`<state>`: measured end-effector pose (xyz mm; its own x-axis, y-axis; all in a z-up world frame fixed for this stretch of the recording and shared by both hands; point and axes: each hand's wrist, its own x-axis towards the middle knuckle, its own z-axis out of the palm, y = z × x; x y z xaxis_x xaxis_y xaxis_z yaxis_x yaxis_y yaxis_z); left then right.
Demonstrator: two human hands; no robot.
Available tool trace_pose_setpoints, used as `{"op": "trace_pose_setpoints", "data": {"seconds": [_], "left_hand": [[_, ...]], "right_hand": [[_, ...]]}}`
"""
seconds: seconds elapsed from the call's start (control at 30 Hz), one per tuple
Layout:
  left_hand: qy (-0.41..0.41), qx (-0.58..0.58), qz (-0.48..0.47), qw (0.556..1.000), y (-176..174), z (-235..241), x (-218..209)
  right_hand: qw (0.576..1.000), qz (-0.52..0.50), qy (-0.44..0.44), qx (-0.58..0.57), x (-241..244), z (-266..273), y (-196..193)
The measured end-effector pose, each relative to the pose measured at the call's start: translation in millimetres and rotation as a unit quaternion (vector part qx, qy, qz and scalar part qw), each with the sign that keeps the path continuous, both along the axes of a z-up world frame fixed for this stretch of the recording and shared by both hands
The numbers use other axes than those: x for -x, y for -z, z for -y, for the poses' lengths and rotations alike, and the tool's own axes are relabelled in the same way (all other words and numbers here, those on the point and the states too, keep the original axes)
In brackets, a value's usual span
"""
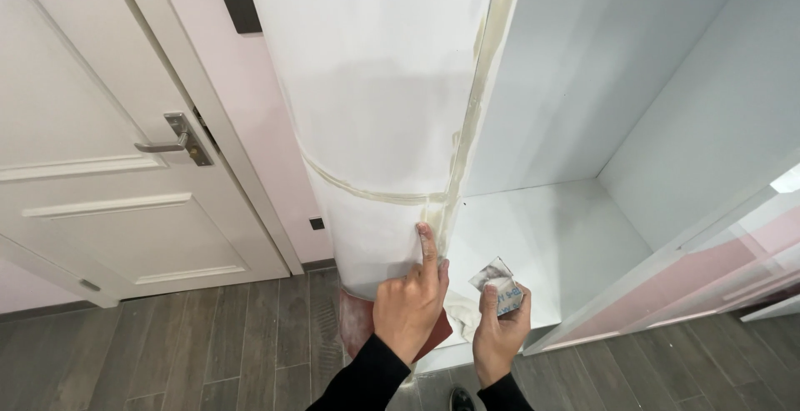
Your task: Sanding the curved edge of a white cabinet to smooth out the surface and joints.
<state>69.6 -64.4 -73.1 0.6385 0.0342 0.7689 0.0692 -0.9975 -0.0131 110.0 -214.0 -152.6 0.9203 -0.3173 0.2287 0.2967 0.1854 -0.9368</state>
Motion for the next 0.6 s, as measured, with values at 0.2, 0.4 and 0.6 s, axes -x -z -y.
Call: {"op": "trace_pose_setpoints", "data": {"seconds": [0.2,0.4,0.6], "left_hand": [[-0.022,-0.009,-0.02,1.0,24,2,3],[-0.004,-0.01,-0.058,0.998,51,10,4],[-0.013,-0.056,-0.074,0.996,49,8,2]], "right_hand": [[1.0,-0.021,0.0,-0.015,1,17,19],[0.999,-0.028,0.002,-0.025,4,25,18],[1.0,-0.017,0.003,-0.002,6,20,15]]}}
